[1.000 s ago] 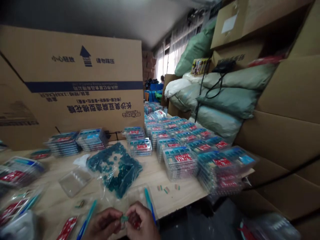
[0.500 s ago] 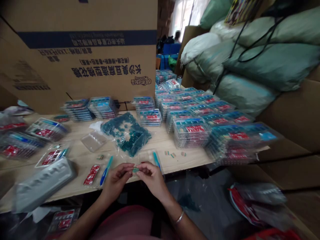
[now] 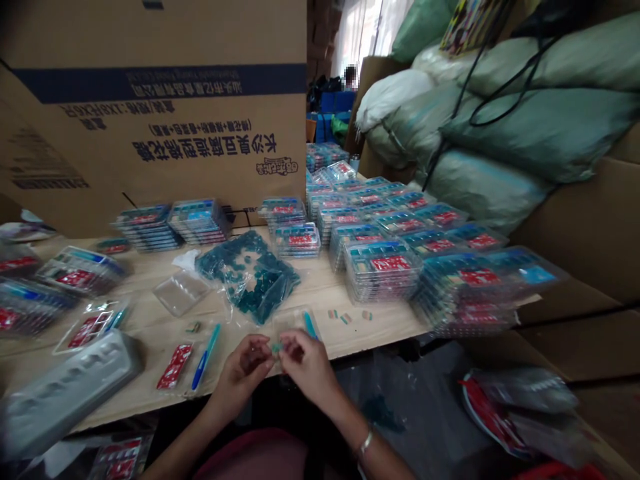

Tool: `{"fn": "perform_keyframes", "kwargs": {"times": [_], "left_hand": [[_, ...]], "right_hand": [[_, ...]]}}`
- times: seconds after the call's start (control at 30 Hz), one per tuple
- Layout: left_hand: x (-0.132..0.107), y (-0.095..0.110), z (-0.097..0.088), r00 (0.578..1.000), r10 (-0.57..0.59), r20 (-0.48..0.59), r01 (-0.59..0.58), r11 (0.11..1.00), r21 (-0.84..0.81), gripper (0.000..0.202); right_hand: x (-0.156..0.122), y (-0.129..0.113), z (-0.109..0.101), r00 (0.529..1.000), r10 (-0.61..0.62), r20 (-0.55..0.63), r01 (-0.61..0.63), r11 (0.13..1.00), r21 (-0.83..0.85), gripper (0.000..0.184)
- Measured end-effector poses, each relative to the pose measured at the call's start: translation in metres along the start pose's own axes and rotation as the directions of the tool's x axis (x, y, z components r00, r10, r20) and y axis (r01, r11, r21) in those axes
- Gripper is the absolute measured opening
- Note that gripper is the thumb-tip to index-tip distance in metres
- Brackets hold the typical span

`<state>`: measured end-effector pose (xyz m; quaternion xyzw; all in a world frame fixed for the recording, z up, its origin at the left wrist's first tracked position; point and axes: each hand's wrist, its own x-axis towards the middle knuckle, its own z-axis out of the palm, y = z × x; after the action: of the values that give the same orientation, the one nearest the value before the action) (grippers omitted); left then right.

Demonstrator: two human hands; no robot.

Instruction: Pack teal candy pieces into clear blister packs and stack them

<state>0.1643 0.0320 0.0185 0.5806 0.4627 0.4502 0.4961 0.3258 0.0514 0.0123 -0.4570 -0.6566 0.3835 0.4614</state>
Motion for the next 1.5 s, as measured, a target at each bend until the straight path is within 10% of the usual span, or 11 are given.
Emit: {"fn": "perform_keyframes", "kwargs": {"times": [0.2,0.8,0.97,1.07,1.3,1.5], "left_hand": [[0.016,-0.012,0.001,0.93,0.227,0.291,-0.357,0.746,0.562,0.01],[0.009,-0.012,-0.01,0.903,0.291,0.316,-0.429,0.651,0.626,0.018],[0.008,0.001,-0.086,0.942,0.317,-0.109,-0.101,0.579,0.809,0.018],[-0.004,-0.007,-0.117,0.974,0.175,-0.142,0.053,0.437,0.898,0.022],[-0.021,-0.031,-0.107,0.958,0.157,-0.241,0.189,0.289,0.938,0.031],[-0.007,-0.027,-0.114,0.941,0.185,-0.285,0.212,0.334,0.918,0.034]], "right_hand": [[0.06,0.026,0.0,0.983,0.172,0.069,-0.158,0.972,-0.176,0.009],[0.053,0.025,0.019,0.998,0.031,0.05,0.019,0.622,-0.782,0.011],[0.042,0.021,0.012,0.983,-0.17,0.065,0.173,0.761,-0.625,0.019],[0.03,0.006,0.016,0.959,-0.266,0.094,0.274,0.801,-0.532,0.021],[0.016,0.014,0.035,0.924,-0.341,0.175,0.369,0.669,-0.645,0.023],[0.019,0.041,0.037,0.905,-0.394,0.163,0.397,0.641,-0.657,0.028]]}}
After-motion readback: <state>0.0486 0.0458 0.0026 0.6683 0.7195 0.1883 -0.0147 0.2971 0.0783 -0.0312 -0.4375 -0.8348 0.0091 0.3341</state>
